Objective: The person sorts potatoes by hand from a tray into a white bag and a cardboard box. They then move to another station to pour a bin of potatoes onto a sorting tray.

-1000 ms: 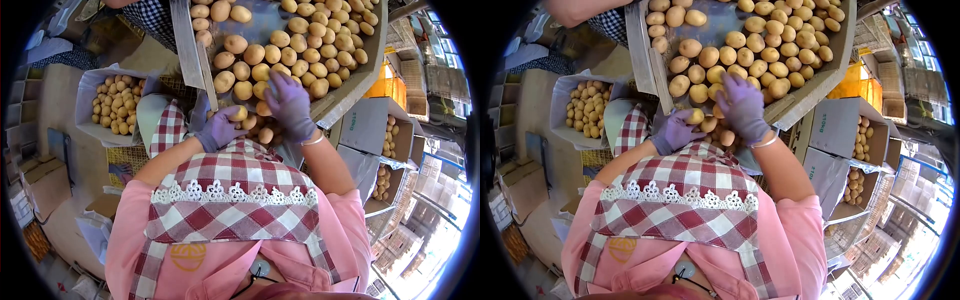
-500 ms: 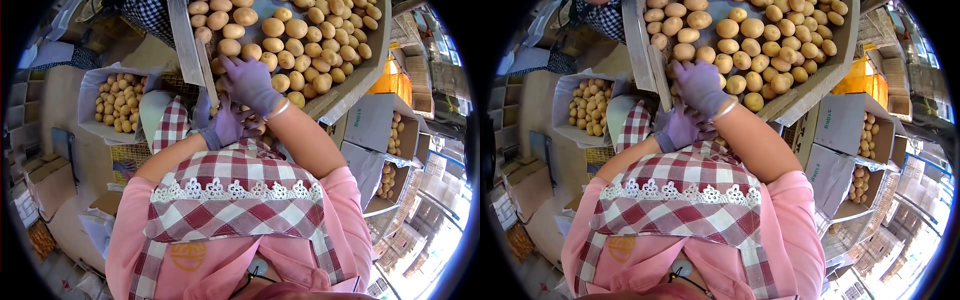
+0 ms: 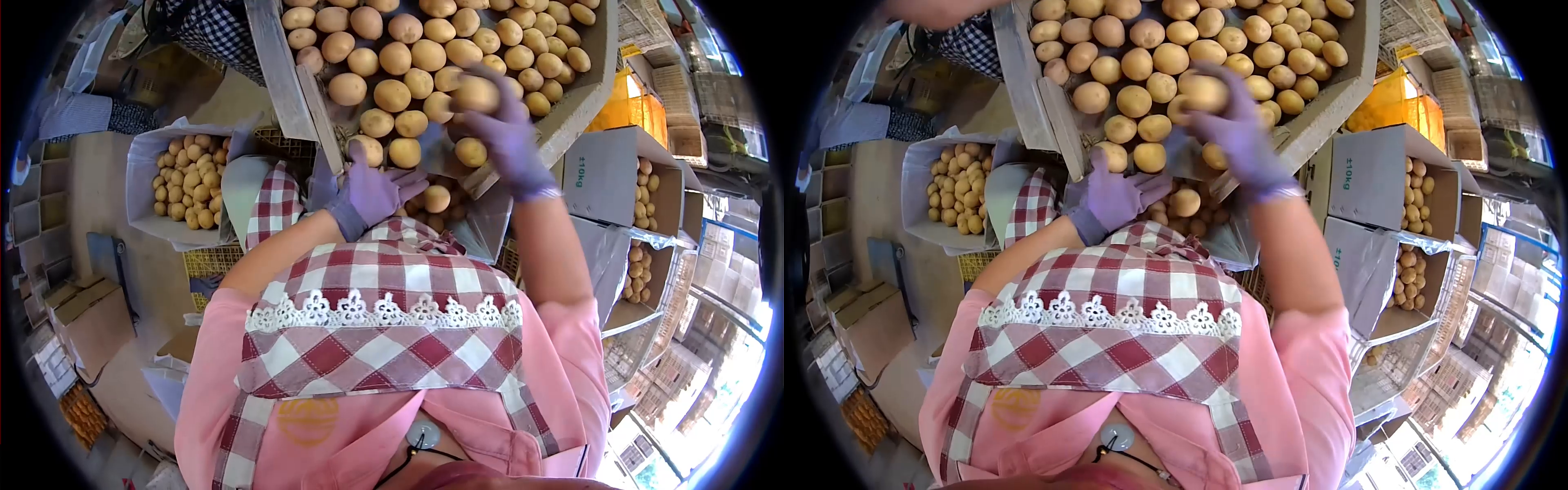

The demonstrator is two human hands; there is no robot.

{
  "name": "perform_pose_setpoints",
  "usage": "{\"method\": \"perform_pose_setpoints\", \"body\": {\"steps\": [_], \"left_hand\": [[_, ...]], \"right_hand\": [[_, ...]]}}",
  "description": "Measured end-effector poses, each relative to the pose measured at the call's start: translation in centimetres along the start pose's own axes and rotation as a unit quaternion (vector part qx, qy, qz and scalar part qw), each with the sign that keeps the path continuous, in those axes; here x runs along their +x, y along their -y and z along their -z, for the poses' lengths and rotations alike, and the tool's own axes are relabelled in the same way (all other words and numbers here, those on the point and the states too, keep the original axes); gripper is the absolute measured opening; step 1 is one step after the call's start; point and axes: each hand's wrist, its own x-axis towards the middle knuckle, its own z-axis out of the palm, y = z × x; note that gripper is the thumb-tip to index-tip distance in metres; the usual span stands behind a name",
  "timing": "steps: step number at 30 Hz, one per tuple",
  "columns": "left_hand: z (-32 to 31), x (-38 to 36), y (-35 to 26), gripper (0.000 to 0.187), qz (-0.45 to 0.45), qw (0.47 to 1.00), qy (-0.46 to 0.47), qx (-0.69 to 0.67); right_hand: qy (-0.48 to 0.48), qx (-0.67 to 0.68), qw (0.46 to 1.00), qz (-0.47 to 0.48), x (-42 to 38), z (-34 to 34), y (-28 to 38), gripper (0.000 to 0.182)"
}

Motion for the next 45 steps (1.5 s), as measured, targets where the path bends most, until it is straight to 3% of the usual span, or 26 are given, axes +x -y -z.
{"method": "perform_pose_setpoints", "body": {"steps": [4,5,7,8,9,10,11,12,14,15,19,21,22,23,25,27,28,31,33,35,37,38,40,42,44,45], "left_hand": [[-0.2,-0.4,0.1,0.12,0.008,0.995,0.017,0.096],[0.1,-0.5,-0.1,0.12,0.005,0.993,0.026,0.115],[2.3,-0.1,-1.5,0.119,0.093,0.992,0.079,0.011],[3.0,0.1,-1.9,0.118,0.135,0.984,0.105,-0.043],[1.9,-0.2,-1.4,0.118,0.085,0.994,0.063,-0.024],[1.3,-0.4,-1.0,0.116,0.055,0.997,0.052,0.013],[0.9,-0.6,-0.6,0.114,0.026,0.998,0.041,0.048],[0.8,-0.6,-0.5,0.112,-0.004,0.996,0.03,0.083],[1.2,-0.2,-0.7,0.111,-0.004,0.995,0.035,0.09],[1.5,-0.2,-0.7,0.111,0.0,0.995,0.034,0.097],[0.5,-0.8,-0.4,0.111,-0.009,0.985,0.024,0.17],[1.2,-0.9,-0.9,0.109,-0.002,0.985,0.026,0.17],[1.2,-1.1,-0.9,0.105,-0.001,0.987,0.012,0.162],[1.1,-1.5,-0.9,0.101,-0.002,0.988,0.0,0.154],[2.2,-1.5,-1.7,0.083,0.026,0.993,0.005,0.111],[3.3,-1.2,-1.7,0.072,-0.06,0.975,-0.059,0.206],[3.5,-1.3,-1.5,0.067,-0.101,0.958,-0.09,0.252],[8.4,-0.7,-2.9,0.048,-0.184,0.831,-0.03,0.524],[6.7,-1.3,-2.7,0.047,-0.16,0.842,-0.003,0.516],[2.2,-2.9,-1.4,0.053,-0.075,0.961,-0.04,0.262],[-0.7,-3.3,-0.7,0.062,-0.058,0.975,-0.079,0.2],[-1.3,-3.1,-0.5,0.066,-0.05,0.979,-0.098,0.169],[1.6,-1.3,-1.0,0.09,-0.029,0.983,-0.005,0.181],[3.3,-0.2,-1.3,0.104,-0.012,0.986,0.018,0.167],[1.6,-1.1,-0.8,0.112,-0.022,0.983,0.008,0.183],[1.3,-1.2,-0.6,0.113,-0.032,0.977,0.013,0.211]], "right_hand": [[-0.182,0.203,0.962,0.008,-10.4,14.1,-2.1,0.047],[-0.336,0.102,0.936,0.002,-13.5,15.9,-1.8,0.045],[-0.428,-0.147,0.891,0.038,-22.2,22.4,-3.1,0.03],[-0.506,-0.342,0.789,0.059,-26.3,24.4,-3.5,0.018],[-0.655,-0.103,0.748,0.02,-30.8,26.4,-3.5,0.013],[-0.674,-0.276,0.685,-0.014,-39.6,34.6,-7.5,0.016],[-0.673,-0.422,0.592,-0.134,-42.8,32.9,-6.2,0.03],[-0.61,-0.511,0.484,-0.363,-46.1,32.8,-5.5,0.047],[-0.597,-0.59,0.347,-0.418,-43.0,28.1,-3.3,0.057],[-0.586,-0.603,0.438,-0.317,-41.4,28.5,-3.9,0.055],[-0.384,-0.683,0.591,0.19,-20.3,20.2,-3.6,0.034],[-0.257,-0.568,0.745,0.239,-10.9,9.6,-1.2,0.035],[-0.138,-0.509,0.761,0.378,-6.8,6.5,-1.6,0.036],[-0.036,-0.491,0.809,0.32,-4.3,2.8,-1.8,0.032],[0.044,-0.518,0.758,0.395,-0.3,-3.7,-4.6,0.026],[0.1,-0.66,0.672,0.32,2.6,-8.0,-8.6,0.031],[0.17,-0.731,0.641,0.161,2.6,-10.0,-6.3,0.035],[0.21,-0.691,0.67,0.171,2.4,-8.6,-6.3,0.03],[0.157,-0.587,0.737,0.297,1.0,-6.1,-6.6,0.014],[0.075,-0.619,0.74,0.252,1.6,-3.9,-4.4,0.013],[-0.064,-0.584,0.776,0.229,4.2,-0.3,-3.1,0.023],[-0.178,-0.661,0.677,0.271,5.4,0.9,-3.5,0.044],[-0.136,-0.748,0.646,0.07,7.0,0.1,-3.6,0.066],[-0.194,-0.653,0.714,0.165,9.3,-3.7,-9.4,0.077],[-0.001,-0.726,0.681,0.092,5.5,-8.3,-5.7,0.076],[0.01,-0.714,0.678,0.172,4.1,-8.6,-7.5,0.073]]}}
